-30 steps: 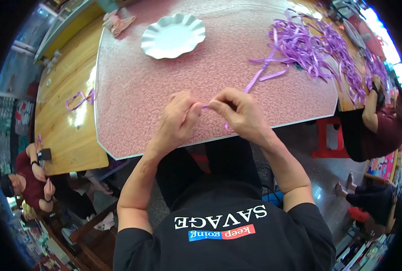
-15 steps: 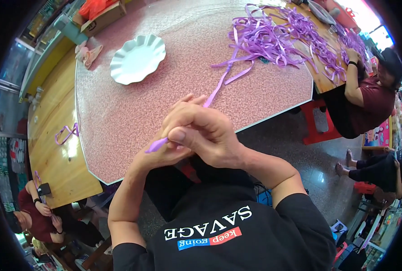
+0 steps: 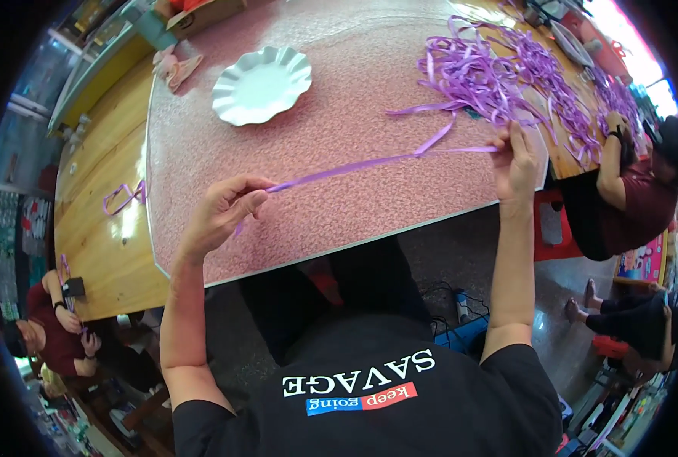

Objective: Tying knots in purple ribbons at a workbench.

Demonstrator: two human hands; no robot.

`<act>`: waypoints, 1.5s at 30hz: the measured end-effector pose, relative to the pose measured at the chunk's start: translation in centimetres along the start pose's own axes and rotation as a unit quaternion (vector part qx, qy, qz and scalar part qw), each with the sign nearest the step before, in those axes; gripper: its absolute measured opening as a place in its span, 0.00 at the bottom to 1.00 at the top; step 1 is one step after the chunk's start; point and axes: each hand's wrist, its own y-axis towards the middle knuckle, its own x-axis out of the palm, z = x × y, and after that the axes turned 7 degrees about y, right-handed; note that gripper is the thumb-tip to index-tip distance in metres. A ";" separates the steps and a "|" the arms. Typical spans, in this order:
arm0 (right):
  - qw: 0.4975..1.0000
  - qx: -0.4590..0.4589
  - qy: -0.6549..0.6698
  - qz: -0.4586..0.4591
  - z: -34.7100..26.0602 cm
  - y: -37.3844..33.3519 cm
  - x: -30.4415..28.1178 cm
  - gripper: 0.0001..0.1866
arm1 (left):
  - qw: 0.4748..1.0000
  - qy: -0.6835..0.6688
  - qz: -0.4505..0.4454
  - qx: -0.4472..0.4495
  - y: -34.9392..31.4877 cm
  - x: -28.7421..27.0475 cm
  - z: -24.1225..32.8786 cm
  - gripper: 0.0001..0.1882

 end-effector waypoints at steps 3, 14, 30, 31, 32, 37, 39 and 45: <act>0.996 -0.003 -0.068 0.064 0.1 2.1 -5.2 0.04 | 0.999 0.037 0.006 -0.017 -0.9 -1.1 -1.5 0.08; 0.800 -0.347 -0.445 -0.204 1.3 -3.9 9.1 0.21 | 0.998 0.049 0.031 0.018 -0.3 2.4 2.3 0.10; 0.796 -0.099 -0.416 -0.429 7.3 -11.2 17.0 0.10 | 0.989 -0.145 -0.018 0.020 -1.1 2.2 1.9 0.11; 0.786 -0.227 -0.408 -0.406 7.9 -11.6 17.3 0.11 | 0.990 -0.137 -0.012 0.008 -1.0 2.5 1.9 0.11; 0.785 -0.227 -0.408 -0.407 8.0 -12.0 17.6 0.11 | 0.990 -0.138 -0.011 0.008 -0.8 2.8 2.0 0.11; 0.838 0.084 -0.350 -0.410 7.5 -12.8 18.3 0.11 | 0.996 -0.082 0.037 -0.016 -0.4 3.3 2.3 0.12; 0.840 0.047 -0.347 -0.415 7.6 -12.7 18.2 0.10 | 0.997 -0.070 0.024 -0.019 -0.4 2.8 2.5 0.13; 0.848 -0.014 -0.331 -0.414 7.3 -12.0 17.9 0.06 | 0.990 -0.131 0.052 0.029 -0.1 2.7 1.0 0.21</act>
